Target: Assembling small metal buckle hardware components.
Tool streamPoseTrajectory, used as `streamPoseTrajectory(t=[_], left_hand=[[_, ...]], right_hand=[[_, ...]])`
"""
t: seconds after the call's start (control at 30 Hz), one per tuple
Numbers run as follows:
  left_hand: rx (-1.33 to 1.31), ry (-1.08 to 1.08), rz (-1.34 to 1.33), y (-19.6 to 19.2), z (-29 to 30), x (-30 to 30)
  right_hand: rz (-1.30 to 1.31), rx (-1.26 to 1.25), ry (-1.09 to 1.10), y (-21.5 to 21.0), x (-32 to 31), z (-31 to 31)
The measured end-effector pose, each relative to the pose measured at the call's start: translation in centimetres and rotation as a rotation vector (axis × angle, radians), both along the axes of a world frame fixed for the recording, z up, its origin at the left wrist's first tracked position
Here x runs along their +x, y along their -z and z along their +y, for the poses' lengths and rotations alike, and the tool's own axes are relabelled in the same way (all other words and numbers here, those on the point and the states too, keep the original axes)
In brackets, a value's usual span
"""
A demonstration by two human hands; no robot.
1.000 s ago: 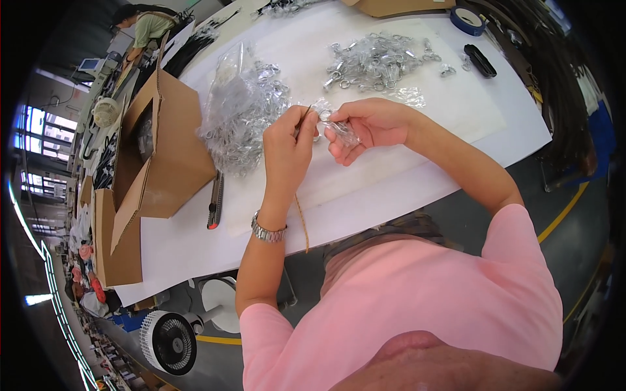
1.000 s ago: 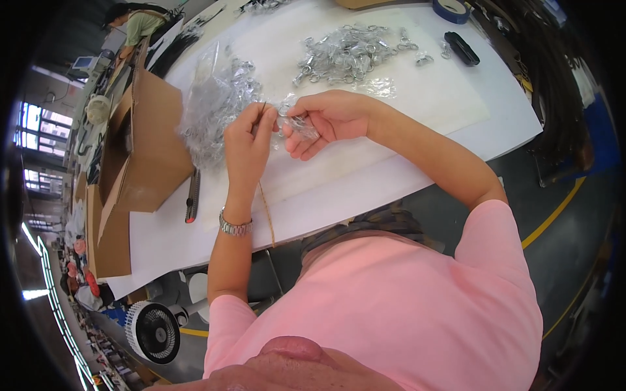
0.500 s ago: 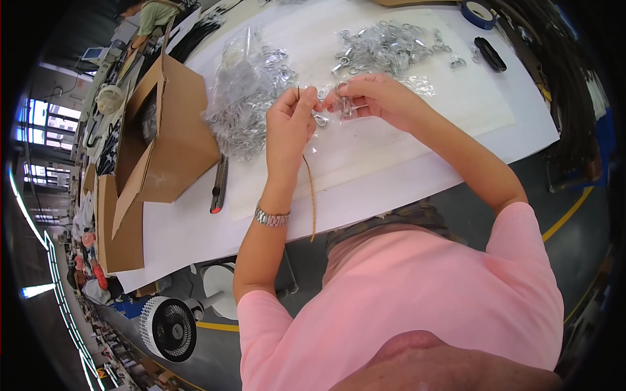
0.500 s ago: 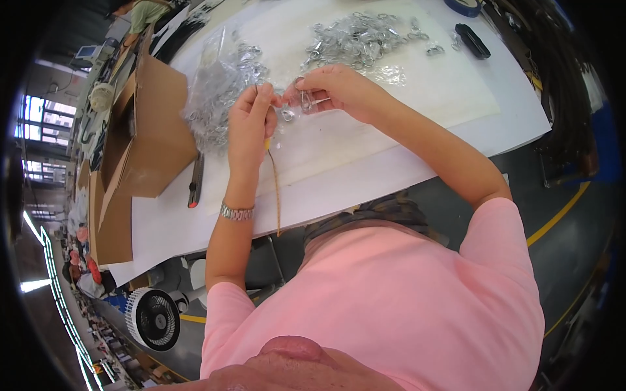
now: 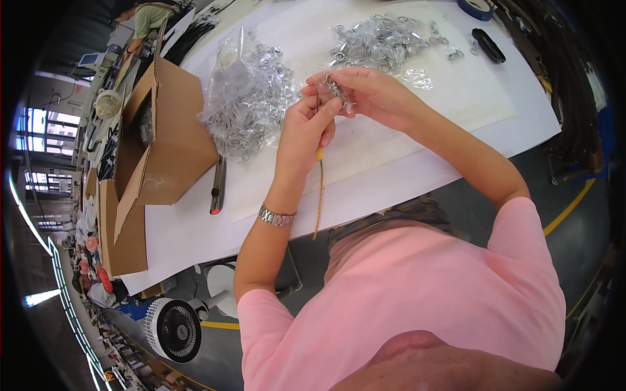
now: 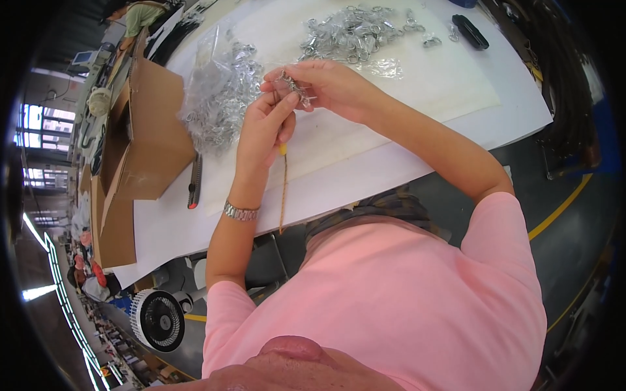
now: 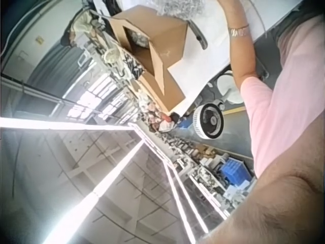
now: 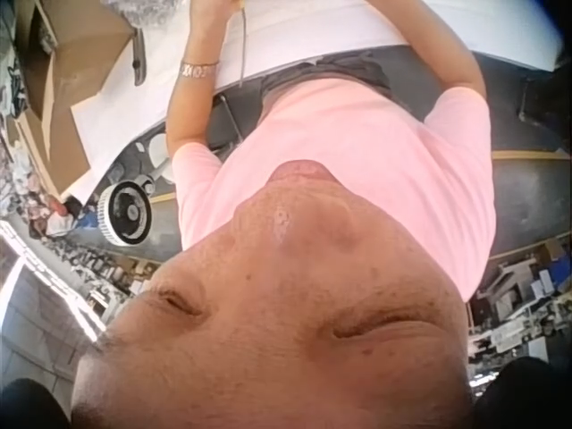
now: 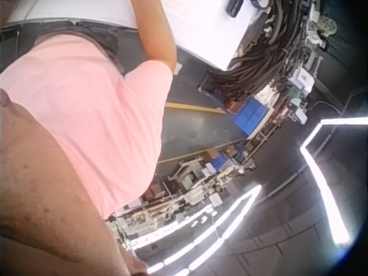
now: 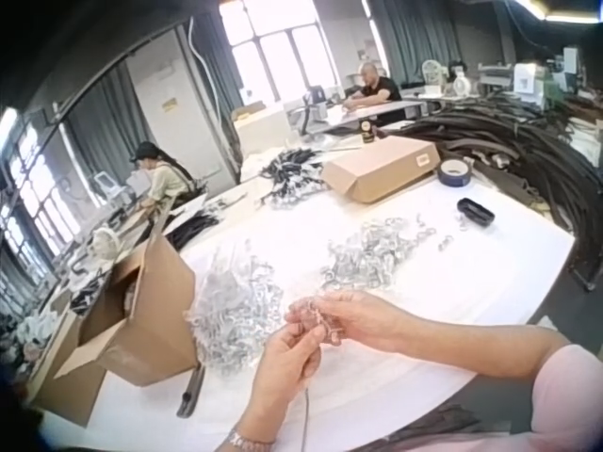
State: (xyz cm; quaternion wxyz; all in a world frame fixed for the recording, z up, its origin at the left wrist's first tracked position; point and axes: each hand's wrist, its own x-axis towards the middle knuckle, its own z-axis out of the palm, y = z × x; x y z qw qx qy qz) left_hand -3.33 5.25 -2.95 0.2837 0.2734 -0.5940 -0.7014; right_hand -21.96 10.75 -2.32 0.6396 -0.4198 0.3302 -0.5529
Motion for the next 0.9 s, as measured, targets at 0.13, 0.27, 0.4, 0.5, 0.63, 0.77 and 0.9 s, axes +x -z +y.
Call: streamPoseTrajectory(t=[0.13,0.27,0.4,0.5,0.63,0.77,0.9], left_hand=[[0.008,0.004,-0.032,-0.4,-0.1,0.3],[0.010,-0.006,-0.043,-0.9,0.5,-0.4],[0.082,0.112,0.021,-1.1,0.4,-0.2],[0.106,0.115,-0.004,-0.7,0.1,0.1],[0.090,0.070,-0.023,-0.5,-0.1,0.3],[0.015,0.010,-0.008,-0.6,-0.4,0.7],[-0.053,-0.081,-0.082,-1.4,-0.5,1.1]], right_hand=[[0.020,0.030,0.068,0.2,0.0,-0.2],[0.140,-0.036,0.189,0.9,-0.3,-0.2],[0.301,-0.165,0.199,0.0,0.6,0.2],[0.154,-0.176,0.300,-0.2,0.8,0.0],[0.024,-0.048,0.289,0.2,0.3,0.2],[0.175,-0.015,0.172,0.8,0.0,0.2],[0.025,0.053,0.300,0.6,-0.4,0.3]])
